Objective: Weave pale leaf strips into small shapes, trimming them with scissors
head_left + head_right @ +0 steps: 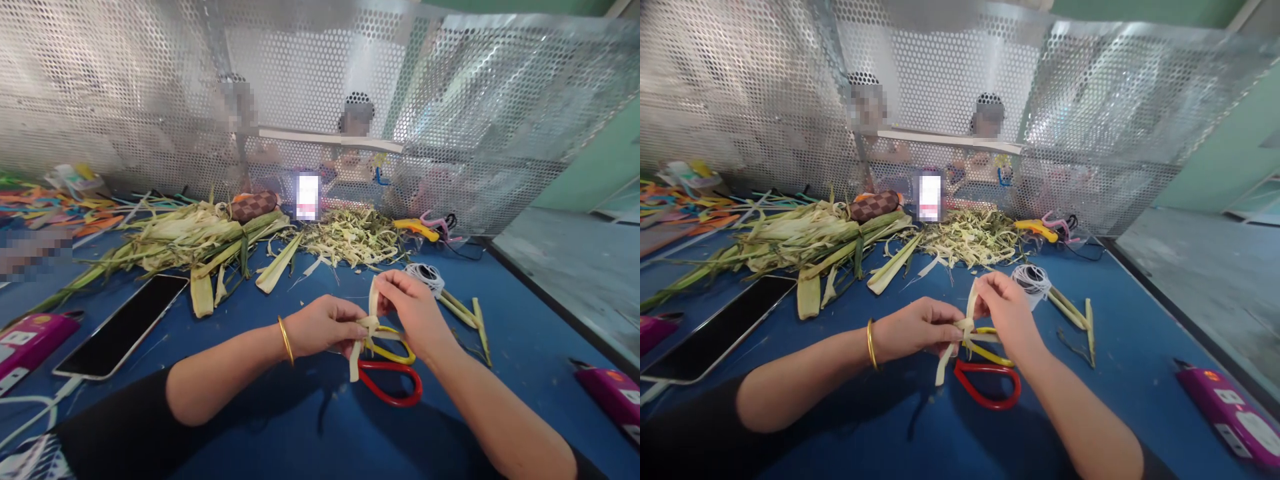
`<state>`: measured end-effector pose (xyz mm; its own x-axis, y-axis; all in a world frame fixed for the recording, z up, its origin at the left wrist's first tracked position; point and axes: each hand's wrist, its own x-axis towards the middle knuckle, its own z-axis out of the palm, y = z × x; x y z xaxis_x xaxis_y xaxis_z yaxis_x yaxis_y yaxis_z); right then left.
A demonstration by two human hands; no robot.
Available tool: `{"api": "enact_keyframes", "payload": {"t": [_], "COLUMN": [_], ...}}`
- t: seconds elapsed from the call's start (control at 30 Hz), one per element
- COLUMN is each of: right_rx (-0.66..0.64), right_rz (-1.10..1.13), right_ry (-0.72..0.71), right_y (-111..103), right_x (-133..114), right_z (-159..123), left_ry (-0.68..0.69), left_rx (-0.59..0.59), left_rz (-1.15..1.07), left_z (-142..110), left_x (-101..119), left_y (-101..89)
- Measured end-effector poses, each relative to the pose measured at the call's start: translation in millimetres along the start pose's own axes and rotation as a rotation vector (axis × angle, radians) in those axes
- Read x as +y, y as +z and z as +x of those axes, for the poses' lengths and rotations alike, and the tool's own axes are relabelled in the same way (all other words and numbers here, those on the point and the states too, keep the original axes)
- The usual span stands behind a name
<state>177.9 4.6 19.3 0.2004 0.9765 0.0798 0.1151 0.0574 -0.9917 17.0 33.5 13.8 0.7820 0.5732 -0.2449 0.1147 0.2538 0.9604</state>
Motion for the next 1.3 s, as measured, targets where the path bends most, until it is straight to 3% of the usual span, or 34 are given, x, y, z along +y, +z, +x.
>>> {"api": "enact_keyframes", "payload": {"t": [0.17,0.33,0.53,0.7,0.77,0.87,0.9,1.0,1.07,1.17,1.3], "right_rx": [0.080,0.058,-0.013,0.019,0.079,0.200,0.157,-0.231,-0.305,-0.278,-0.188], "right_rz": [0.043,0.024,-0.092,-0.157,-0.276,-0.529,-0.603,-0.805,-1.029,-1.337,-1.432], "right_ry": [0.011,0.009,-0.029,-0.084,-0.198,-0.580,-0.719,-1.041,-1.161,-1.288,-1.369], "right_y": [3,7,10,7,3,-4,-6,-2,6,17,20], "right_x": [2,8,14,21,19,6,0,-13,-11,3,14], "right_z": [2,2,-1,4,5,-1,-5,-18,-23,-26,-24], "left_ry": [-0.037,-0.056,-0.106,-0.098,-0.105,-0.138,-0.137,-0.087,-0.056,-0.043,-0.079], "left_rx": [0.000,0.010,0.076,0.084,0.132,0.244,0.282,0.381,0.433,0.471,0.418], "left_rz": [-0.010,-0.028,0.129,0.115,0.067,-0.071,-0.120,-0.227,-0.278,-0.324,-0.347], "left_z": [-5,-6,-4,-4,-3,1,2,4,5,5,6], "left_x": [7,6,1,-1,-2,-3,-3,-2,-2,-3,-4], "left_y": [0.0,2.8,8.1,12.2,11.9,8.9,7.5,4.2,3.2,2.5,0.0]}}
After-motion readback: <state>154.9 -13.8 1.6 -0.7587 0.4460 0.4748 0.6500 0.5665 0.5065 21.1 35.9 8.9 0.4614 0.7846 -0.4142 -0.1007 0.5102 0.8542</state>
